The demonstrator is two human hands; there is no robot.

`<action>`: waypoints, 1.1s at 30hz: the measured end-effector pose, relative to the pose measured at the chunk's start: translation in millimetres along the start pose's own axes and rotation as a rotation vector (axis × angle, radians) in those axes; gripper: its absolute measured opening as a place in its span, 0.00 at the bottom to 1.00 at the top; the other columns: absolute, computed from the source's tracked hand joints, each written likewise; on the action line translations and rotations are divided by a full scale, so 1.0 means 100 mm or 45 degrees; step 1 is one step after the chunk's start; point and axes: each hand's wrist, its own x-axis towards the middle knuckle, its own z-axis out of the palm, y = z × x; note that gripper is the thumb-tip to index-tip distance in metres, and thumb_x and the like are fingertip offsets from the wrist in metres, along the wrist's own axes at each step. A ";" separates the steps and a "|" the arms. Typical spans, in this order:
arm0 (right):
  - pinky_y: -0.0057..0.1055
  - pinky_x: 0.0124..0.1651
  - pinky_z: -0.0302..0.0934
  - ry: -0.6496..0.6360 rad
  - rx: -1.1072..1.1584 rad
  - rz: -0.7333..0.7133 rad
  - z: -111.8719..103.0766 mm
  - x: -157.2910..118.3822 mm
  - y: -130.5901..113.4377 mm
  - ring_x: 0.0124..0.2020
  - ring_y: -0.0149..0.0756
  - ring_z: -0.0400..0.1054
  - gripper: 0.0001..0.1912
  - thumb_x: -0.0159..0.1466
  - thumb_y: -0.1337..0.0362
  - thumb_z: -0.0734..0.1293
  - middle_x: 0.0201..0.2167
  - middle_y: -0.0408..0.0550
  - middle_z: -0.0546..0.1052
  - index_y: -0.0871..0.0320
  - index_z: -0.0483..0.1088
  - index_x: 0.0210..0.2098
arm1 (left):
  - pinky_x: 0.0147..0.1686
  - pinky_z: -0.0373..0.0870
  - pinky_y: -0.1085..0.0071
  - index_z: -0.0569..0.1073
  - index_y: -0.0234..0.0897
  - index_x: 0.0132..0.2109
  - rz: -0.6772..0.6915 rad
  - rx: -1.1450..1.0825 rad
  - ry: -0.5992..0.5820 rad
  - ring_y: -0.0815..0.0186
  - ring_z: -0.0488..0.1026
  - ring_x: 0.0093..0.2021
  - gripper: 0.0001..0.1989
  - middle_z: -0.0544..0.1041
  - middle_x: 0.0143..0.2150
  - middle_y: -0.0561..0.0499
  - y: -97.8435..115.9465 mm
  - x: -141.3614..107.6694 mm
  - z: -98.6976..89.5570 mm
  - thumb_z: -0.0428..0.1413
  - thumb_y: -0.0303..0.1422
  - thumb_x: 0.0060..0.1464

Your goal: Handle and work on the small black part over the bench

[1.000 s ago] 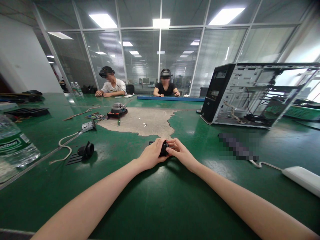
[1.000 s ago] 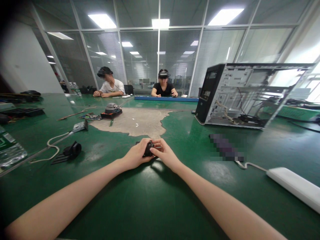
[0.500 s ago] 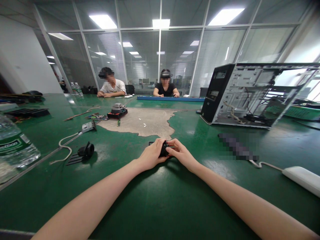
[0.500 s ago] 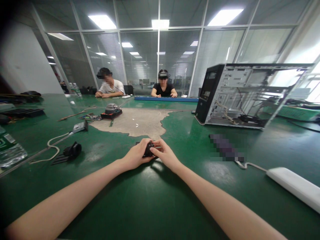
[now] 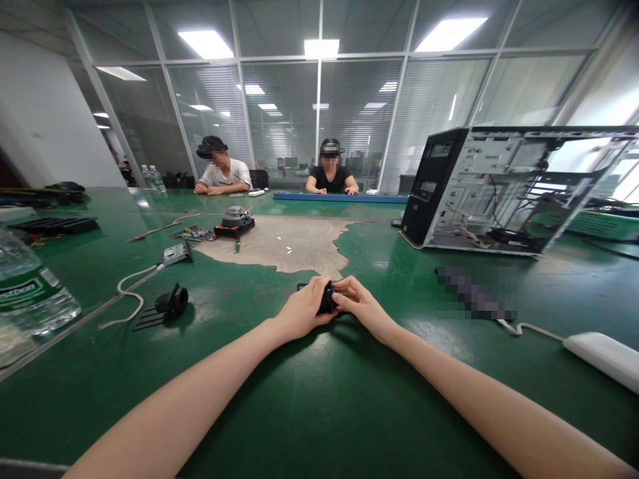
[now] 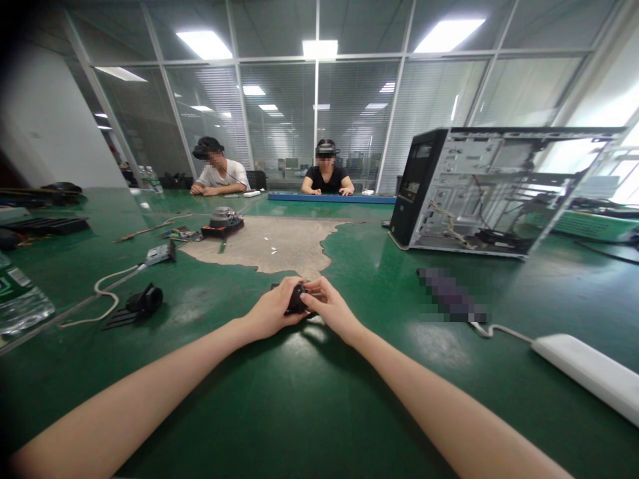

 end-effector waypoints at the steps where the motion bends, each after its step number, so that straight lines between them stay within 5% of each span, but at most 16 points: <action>1: 0.30 0.36 0.61 0.005 -0.008 0.005 0.00 0.01 0.01 0.34 0.30 0.65 0.11 0.54 0.59 0.64 0.36 0.44 0.68 0.55 0.61 0.35 | 0.41 0.66 0.59 0.51 0.39 0.52 0.002 -0.001 -0.002 0.58 0.66 0.45 0.28 0.61 0.48 0.44 0.00 0.00 0.00 0.55 0.36 0.46; 27: 0.32 0.40 0.61 -0.021 -0.064 -0.049 0.00 0.01 0.02 0.38 0.32 0.65 0.14 0.51 0.61 0.67 0.38 0.44 0.68 0.56 0.61 0.35 | 0.41 0.66 0.60 0.51 0.39 0.51 0.003 -0.004 0.000 0.59 0.66 0.45 0.28 0.61 0.49 0.45 -0.01 0.00 0.00 0.55 0.35 0.45; 33: 0.31 0.36 0.62 0.018 -0.053 -0.012 0.00 0.02 0.04 0.33 0.30 0.65 0.13 0.54 0.58 0.64 0.36 0.44 0.68 0.55 0.61 0.36 | 0.41 0.66 0.60 0.51 0.39 0.52 0.013 -0.017 0.000 0.59 0.66 0.45 0.28 0.61 0.49 0.45 -0.01 -0.01 0.00 0.55 0.34 0.45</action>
